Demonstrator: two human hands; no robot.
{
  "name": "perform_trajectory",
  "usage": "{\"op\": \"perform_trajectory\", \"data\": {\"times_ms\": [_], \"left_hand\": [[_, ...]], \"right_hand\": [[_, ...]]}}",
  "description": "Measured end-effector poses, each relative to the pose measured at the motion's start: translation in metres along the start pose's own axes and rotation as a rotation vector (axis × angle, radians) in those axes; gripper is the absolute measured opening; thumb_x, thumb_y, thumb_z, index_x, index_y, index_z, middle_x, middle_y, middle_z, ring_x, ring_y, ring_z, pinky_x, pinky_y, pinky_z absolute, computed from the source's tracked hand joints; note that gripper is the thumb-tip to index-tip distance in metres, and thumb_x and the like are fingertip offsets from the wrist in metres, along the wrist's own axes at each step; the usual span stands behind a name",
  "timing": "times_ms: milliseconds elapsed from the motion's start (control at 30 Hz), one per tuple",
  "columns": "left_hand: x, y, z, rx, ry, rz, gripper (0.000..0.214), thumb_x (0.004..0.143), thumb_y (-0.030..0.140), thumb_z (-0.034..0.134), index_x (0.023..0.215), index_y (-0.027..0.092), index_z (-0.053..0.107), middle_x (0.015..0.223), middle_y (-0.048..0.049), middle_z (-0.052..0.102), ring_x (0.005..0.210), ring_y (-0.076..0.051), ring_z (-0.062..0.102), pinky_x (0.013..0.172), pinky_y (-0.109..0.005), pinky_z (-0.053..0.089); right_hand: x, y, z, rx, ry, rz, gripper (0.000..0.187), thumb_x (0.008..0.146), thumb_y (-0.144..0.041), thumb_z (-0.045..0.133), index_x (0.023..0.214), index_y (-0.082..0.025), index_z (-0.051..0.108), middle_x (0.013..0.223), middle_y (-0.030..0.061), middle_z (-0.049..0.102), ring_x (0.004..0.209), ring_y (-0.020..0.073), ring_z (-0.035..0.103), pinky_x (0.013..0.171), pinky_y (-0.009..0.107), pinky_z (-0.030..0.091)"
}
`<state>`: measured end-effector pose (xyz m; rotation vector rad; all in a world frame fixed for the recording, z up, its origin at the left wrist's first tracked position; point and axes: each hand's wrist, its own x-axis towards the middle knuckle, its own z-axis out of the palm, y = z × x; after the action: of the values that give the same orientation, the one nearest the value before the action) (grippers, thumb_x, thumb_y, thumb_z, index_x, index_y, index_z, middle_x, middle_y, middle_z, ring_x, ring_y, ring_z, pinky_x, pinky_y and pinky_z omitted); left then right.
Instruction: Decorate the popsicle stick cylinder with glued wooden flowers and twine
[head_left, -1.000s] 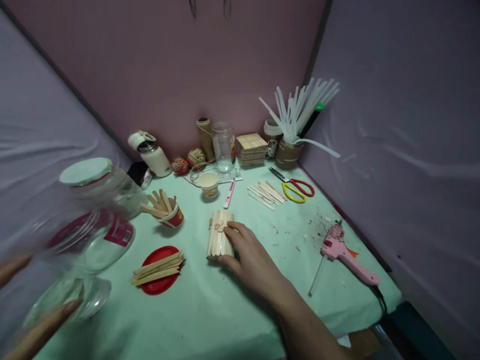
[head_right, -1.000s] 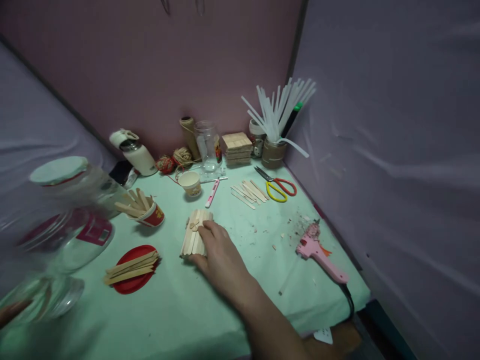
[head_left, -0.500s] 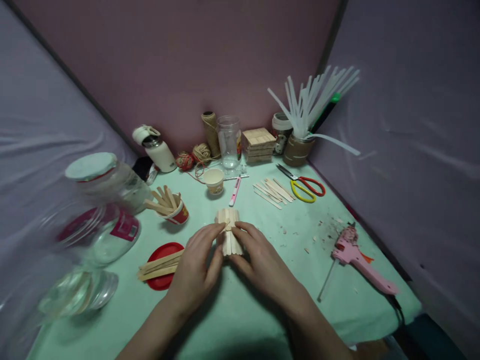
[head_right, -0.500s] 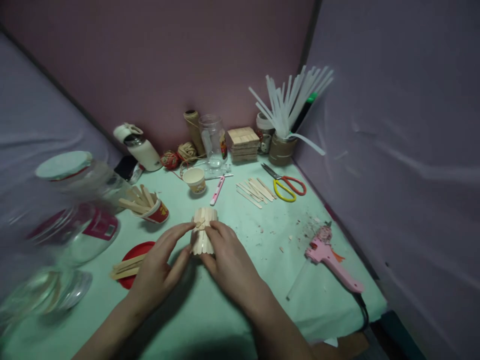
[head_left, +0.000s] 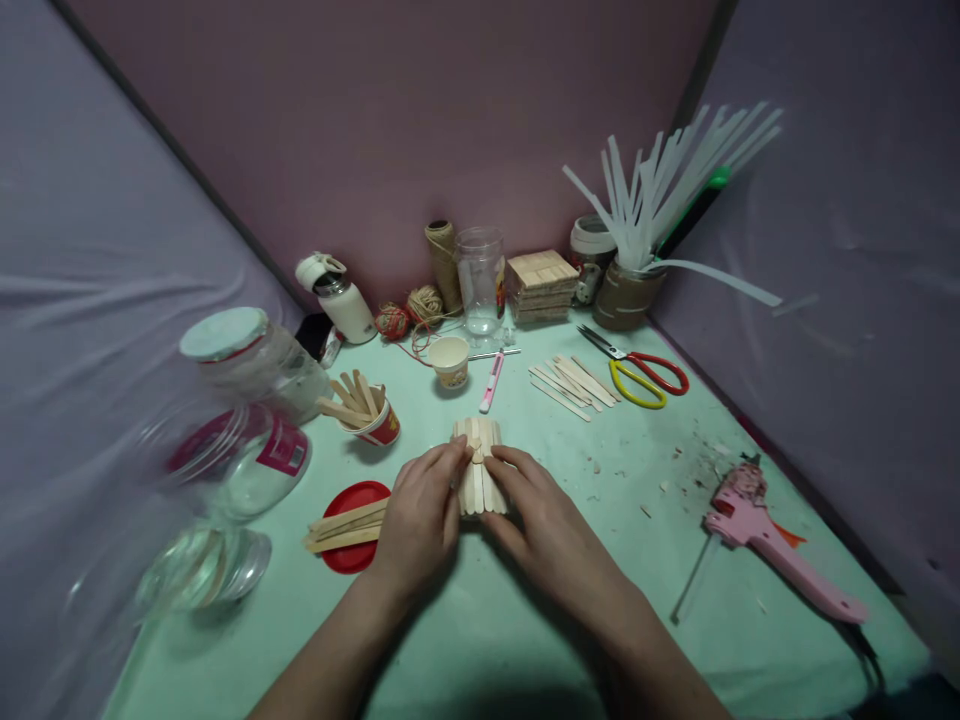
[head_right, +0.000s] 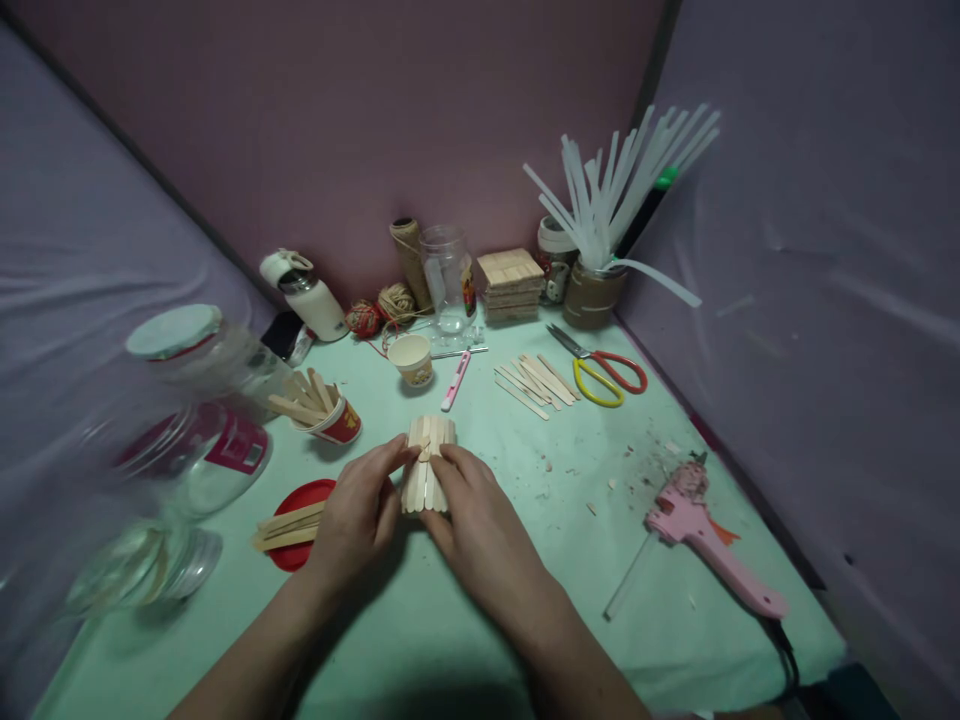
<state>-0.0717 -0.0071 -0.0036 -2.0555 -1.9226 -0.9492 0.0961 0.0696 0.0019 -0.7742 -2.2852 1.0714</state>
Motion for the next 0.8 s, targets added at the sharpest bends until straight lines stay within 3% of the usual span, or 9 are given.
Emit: {"op": "perform_trajectory", "data": {"times_ms": [367,567,700,800], "left_hand": [[0.0040,-0.0035,-0.0070,0.079,-0.121,0.081,0.052,0.093,0.010,0.044,0.144,0.020,0.037,0.119,-0.0122,0.067,0.112,-0.024,0.060,0.092,-0.040,0.048],[0.0037,-0.0043,-0.0068,0.075,-0.120,0.074,0.052,0.094,0.011,0.043,0.144,0.020,0.035,0.120,-0.0126,0.066,0.111,-0.024,0.061,0.091,-0.041,0.050],[0.0017,-0.0031,-0.0062,0.056,-0.124,0.048,0.051,0.093,0.012,0.045,0.143,0.021,0.037,0.122,-0.0125,0.066,0.113,-0.025,0.061,0.093,-0.042,0.051],[-0.0019,-0.0015,-0.0061,-0.002,-0.095,-0.053,0.053,0.092,0.011,0.045,0.143,0.021,0.036,0.131,-0.0125,0.062,0.122,-0.024,0.057,0.099,-0.043,0.050]], "right_hand": [[0.0013,0.0001,0.0040,-0.038,0.016,-0.027,0.051,0.085,-0.011,0.063,0.135,-0.013,0.052,0.139,0.0168,0.052,0.131,0.0284,0.048,0.110,0.049,0.043],[0.0009,0.0006,0.0042,-0.047,0.015,-0.034,0.051,0.085,-0.010,0.062,0.135,-0.014,0.052,0.139,0.0164,0.052,0.130,0.0285,0.048,0.110,0.050,0.043],[0.0011,0.0005,0.0049,-0.047,0.017,-0.033,0.052,0.085,-0.010,0.062,0.136,-0.015,0.051,0.140,0.0161,0.052,0.131,0.0288,0.048,0.110,0.050,0.043],[0.0007,-0.0001,0.0050,-0.043,0.015,-0.031,0.051,0.085,-0.011,0.062,0.135,-0.014,0.052,0.140,0.0167,0.051,0.131,0.0286,0.047,0.110,0.049,0.043]]}}
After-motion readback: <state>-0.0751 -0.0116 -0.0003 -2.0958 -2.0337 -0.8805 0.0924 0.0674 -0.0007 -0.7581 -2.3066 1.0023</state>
